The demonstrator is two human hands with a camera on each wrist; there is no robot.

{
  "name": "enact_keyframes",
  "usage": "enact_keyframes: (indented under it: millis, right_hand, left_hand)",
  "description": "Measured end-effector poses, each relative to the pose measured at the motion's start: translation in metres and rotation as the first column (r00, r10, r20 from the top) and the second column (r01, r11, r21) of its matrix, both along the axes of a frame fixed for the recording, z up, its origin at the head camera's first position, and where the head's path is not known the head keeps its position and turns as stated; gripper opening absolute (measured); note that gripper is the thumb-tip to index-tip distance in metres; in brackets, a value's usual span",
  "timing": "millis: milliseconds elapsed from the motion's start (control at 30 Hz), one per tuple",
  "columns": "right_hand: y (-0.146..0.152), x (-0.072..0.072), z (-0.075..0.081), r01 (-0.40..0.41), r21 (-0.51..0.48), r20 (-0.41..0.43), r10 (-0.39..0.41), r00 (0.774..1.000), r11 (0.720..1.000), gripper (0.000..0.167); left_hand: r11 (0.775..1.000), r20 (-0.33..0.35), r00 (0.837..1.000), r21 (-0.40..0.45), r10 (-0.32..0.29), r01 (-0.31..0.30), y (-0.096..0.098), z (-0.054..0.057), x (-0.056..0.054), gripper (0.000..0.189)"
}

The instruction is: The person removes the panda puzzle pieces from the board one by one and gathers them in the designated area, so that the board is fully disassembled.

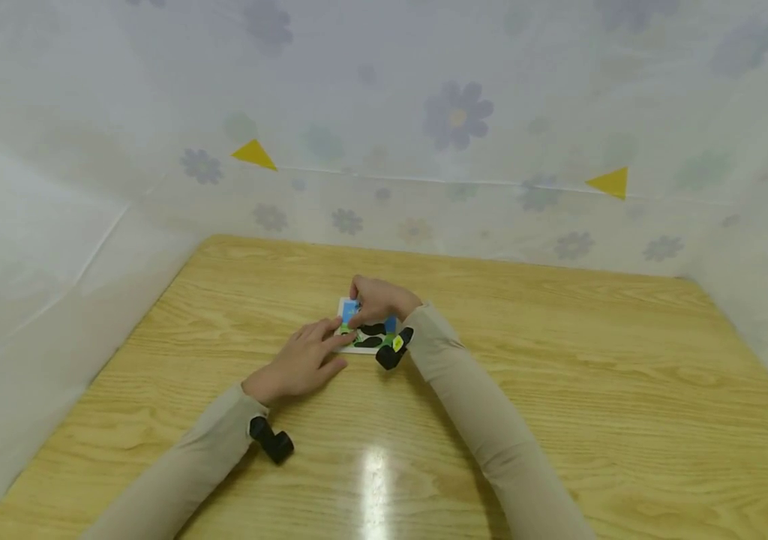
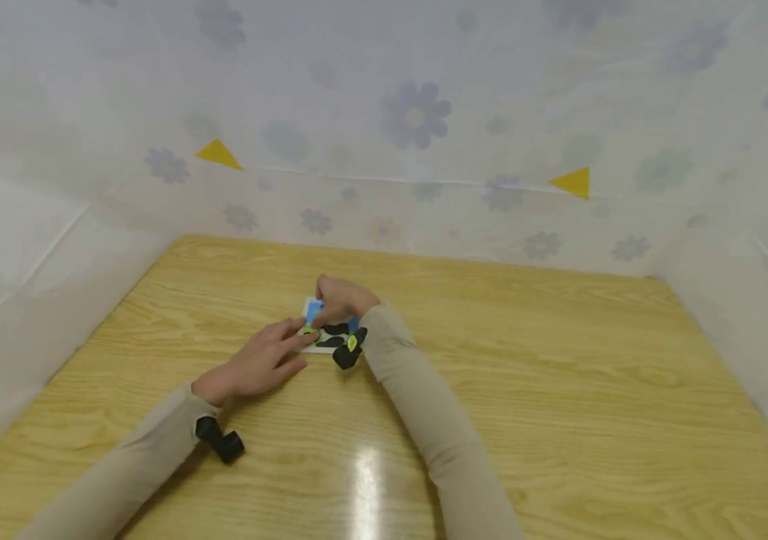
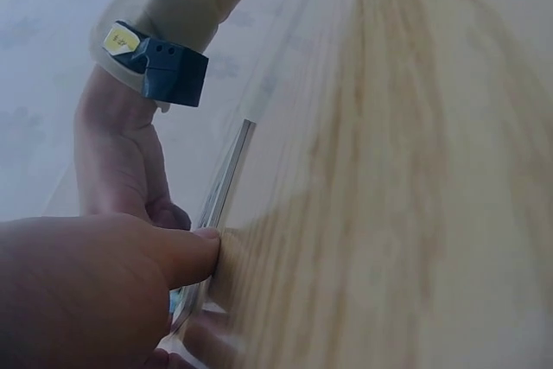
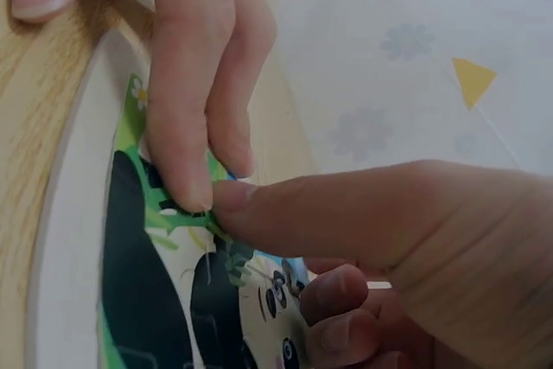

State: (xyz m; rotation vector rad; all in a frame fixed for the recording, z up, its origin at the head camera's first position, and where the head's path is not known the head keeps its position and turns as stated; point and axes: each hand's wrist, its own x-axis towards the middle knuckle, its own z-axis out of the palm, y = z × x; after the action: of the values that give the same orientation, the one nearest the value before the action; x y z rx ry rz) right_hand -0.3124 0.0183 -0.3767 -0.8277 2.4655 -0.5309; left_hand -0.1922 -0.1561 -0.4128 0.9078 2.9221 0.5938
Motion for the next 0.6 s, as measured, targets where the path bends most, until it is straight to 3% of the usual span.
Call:
enact_keyframes:
  millis: [200,400,600]
  right_hand:
    - [0.001,0.001,0.001,0.01,-0.014,0.009,-0.01,1.0,1.0,0.038]
    - [0.004,-0.001,-0.005,-0.002,-0.044,-0.046,0.0,0.999,0.999,0.04]
    - [0.006,-0.003,-0.014,-0.018,-0.166,-0.086,0.004,0.996,0.986,0.042]
  left_hand:
    - [1.0,0.002,1.0,0.008,0.001,-0.001,0.001,0.0,0.001,0.047]
    - [1.0,-0.002,1.0,0.007,0.004,-0.004,0.001,0.0,0.001,0.046]
    - [1.0,0.01,1.0,0.013,0.004,-0.004,0.0,0.003,0.002,0.046]
